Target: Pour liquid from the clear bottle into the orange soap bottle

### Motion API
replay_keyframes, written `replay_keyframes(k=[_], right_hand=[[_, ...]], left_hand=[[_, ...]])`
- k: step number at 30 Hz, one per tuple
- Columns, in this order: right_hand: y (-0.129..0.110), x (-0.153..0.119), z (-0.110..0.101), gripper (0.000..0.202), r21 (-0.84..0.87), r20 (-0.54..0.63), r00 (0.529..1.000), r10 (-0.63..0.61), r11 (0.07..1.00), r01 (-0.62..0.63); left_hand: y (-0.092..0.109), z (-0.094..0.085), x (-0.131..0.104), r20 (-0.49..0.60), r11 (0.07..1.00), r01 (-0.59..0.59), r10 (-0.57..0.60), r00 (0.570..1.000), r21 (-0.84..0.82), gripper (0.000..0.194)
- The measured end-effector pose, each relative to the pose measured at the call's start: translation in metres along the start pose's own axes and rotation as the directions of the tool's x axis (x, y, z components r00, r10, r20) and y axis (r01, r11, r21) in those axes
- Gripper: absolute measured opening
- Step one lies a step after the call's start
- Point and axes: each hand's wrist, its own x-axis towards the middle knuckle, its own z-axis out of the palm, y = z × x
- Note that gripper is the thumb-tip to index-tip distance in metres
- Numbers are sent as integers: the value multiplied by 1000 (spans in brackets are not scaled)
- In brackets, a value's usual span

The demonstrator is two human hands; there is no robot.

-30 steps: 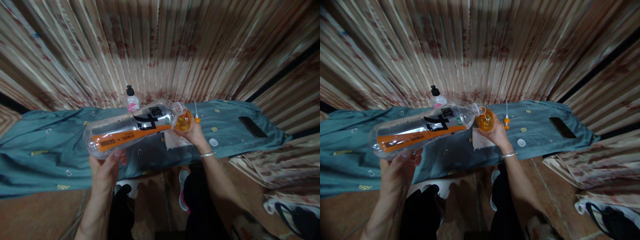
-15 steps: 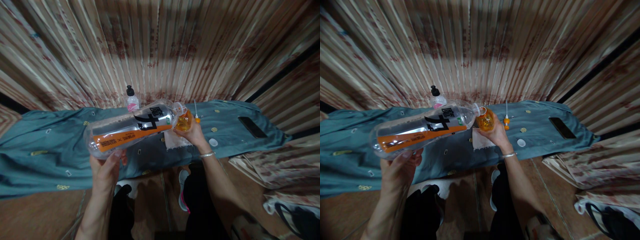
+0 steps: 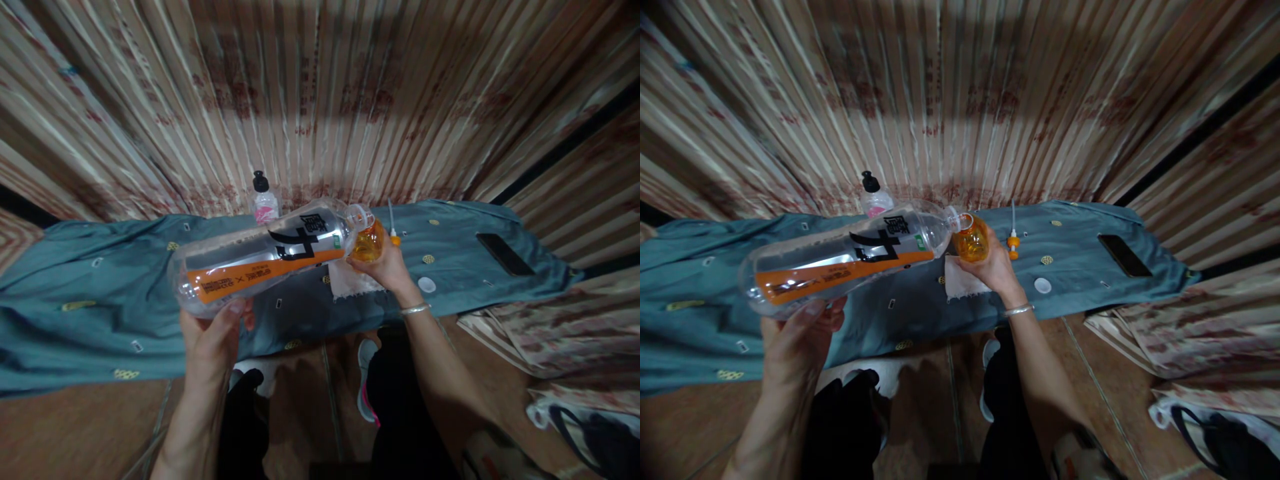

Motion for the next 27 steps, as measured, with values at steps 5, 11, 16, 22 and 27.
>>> replay_keyframes(k=[5,11,16,22,27], right_hand=[[1,0,0,103,-19,-21,1000,12,1000,-13],[1,-1,-1,101,-32,-23,1000,14,999,-14],[1,0,-1,100,-10,-18,1000,18,1000,-19],[4,1,1,100,17,-20,1000,-5,1000,5],[5,0,1,100,17,-17,1000,11,1000,-11]], left_hand=[[-2,1,1,19,1000,-20,20,1000,-1,47],[-4,-2,1,31,1000,-24,24,999,2,46],[-3,-2,1,23,1000,-10,10,1000,-3,47],[-3,0,3,16,1000,-27,27,1000,-3,44],[-3,0,2,21,999,-31,30,999,23,42]])
